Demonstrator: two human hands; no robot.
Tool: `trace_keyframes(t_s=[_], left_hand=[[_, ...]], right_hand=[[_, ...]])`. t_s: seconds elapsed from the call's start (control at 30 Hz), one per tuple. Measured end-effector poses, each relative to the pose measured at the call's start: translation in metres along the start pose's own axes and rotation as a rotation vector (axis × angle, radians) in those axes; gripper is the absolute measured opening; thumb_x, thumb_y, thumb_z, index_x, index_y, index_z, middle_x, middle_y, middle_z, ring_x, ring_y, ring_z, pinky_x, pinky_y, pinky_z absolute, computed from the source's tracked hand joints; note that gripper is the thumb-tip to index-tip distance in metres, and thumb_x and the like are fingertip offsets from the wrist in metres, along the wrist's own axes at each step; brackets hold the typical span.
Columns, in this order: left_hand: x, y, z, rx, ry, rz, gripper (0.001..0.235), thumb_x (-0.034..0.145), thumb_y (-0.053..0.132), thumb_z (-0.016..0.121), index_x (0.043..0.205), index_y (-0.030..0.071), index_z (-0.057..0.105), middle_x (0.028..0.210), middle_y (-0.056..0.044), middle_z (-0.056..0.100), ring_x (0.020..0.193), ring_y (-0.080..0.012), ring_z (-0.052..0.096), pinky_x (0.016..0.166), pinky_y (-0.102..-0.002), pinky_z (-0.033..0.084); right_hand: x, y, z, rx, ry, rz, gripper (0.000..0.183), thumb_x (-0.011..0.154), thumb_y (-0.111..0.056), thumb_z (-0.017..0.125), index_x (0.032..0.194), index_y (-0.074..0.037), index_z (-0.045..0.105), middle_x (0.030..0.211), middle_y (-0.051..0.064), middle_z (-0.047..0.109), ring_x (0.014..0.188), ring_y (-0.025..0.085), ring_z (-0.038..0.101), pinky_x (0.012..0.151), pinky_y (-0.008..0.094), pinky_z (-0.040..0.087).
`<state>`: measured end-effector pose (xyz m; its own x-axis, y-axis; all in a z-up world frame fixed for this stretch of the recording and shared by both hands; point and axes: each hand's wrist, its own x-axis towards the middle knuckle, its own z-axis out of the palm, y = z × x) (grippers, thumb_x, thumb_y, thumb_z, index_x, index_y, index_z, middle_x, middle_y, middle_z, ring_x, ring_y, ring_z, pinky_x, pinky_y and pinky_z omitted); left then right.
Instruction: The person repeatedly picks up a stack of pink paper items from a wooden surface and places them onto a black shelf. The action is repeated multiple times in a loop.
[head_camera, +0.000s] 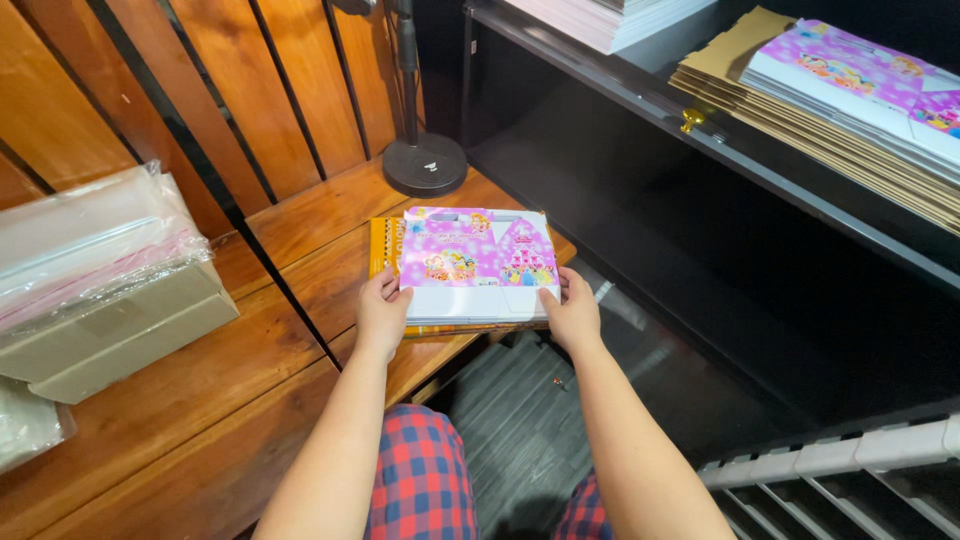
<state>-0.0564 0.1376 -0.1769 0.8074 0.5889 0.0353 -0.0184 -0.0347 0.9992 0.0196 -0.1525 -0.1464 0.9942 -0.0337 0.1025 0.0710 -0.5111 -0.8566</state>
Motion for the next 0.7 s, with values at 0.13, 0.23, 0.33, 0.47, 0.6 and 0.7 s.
trace_keyframes(t_s=[0.13,0.23,0.33,0.47,0.6,0.7], left_hand=[[0.001,0.002,-0.004,0.024,-0.021,-0.005,0.056,0.091,0.001,0.075,0.143,-0.006,0.055,0.143,-0.031,0.058,0.135,-0.0377,0.054,0.110,-0.033,0.050],[0.002,0.002,-0.003,0.046,-0.029,-0.012,0.053,0.092,0.002,0.074,0.142,-0.003,0.059,0.143,-0.030,0.058,0.136,-0.0360,0.055,0.110,-0.033,0.050],[0.002,0.000,-0.003,0.068,-0.031,-0.019,0.053,0.093,0.005,0.075,0.143,0.001,0.060,0.144,-0.027,0.059,0.136,-0.0321,0.055,0.109,-0.032,0.050],[0.002,-0.002,-0.004,0.059,-0.028,-0.011,0.053,0.092,0.004,0.074,0.142,0.000,0.061,0.144,-0.027,0.060,0.135,-0.0328,0.057,0.108,-0.032,0.050],[-0.002,0.002,-0.003,0.025,-0.013,0.011,0.051,0.091,0.002,0.074,0.140,-0.001,0.062,0.144,-0.027,0.059,0.134,-0.0351,0.057,0.108,-0.034,0.051],[0.002,-0.005,-0.003,0.031,0.002,0.010,0.051,0.089,0.003,0.076,0.138,0.001,0.064,0.143,-0.023,0.061,0.134,-0.0334,0.057,0.107,-0.033,0.051]], right_hand=[[-0.001,-0.002,-0.001,-0.017,-0.004,0.003,0.058,0.089,-0.020,0.081,0.141,-0.003,0.062,0.131,0.019,0.066,0.125,0.031,0.065,0.104,0.037,0.056],[-0.002,-0.005,-0.001,-0.038,-0.010,0.006,0.058,0.089,-0.022,0.081,0.141,-0.005,0.062,0.132,0.017,0.065,0.126,0.030,0.065,0.105,0.036,0.055],[-0.002,-0.005,-0.001,-0.055,-0.018,0.014,0.058,0.089,-0.025,0.080,0.141,-0.008,0.062,0.132,0.014,0.065,0.126,0.026,0.065,0.106,0.035,0.055],[-0.004,-0.010,-0.003,-0.064,-0.020,0.016,0.058,0.090,-0.028,0.078,0.142,-0.009,0.061,0.132,0.014,0.065,0.127,0.026,0.065,0.107,0.036,0.054],[-0.003,-0.009,-0.002,-0.067,-0.021,0.016,0.055,0.092,-0.030,0.077,0.141,-0.010,0.062,0.132,0.013,0.065,0.126,0.027,0.065,0.107,0.037,0.054],[-0.005,-0.010,-0.002,-0.068,-0.024,0.013,0.054,0.093,-0.032,0.076,0.141,-0.010,0.061,0.132,0.014,0.066,0.127,0.027,0.065,0.107,0.037,0.054]])
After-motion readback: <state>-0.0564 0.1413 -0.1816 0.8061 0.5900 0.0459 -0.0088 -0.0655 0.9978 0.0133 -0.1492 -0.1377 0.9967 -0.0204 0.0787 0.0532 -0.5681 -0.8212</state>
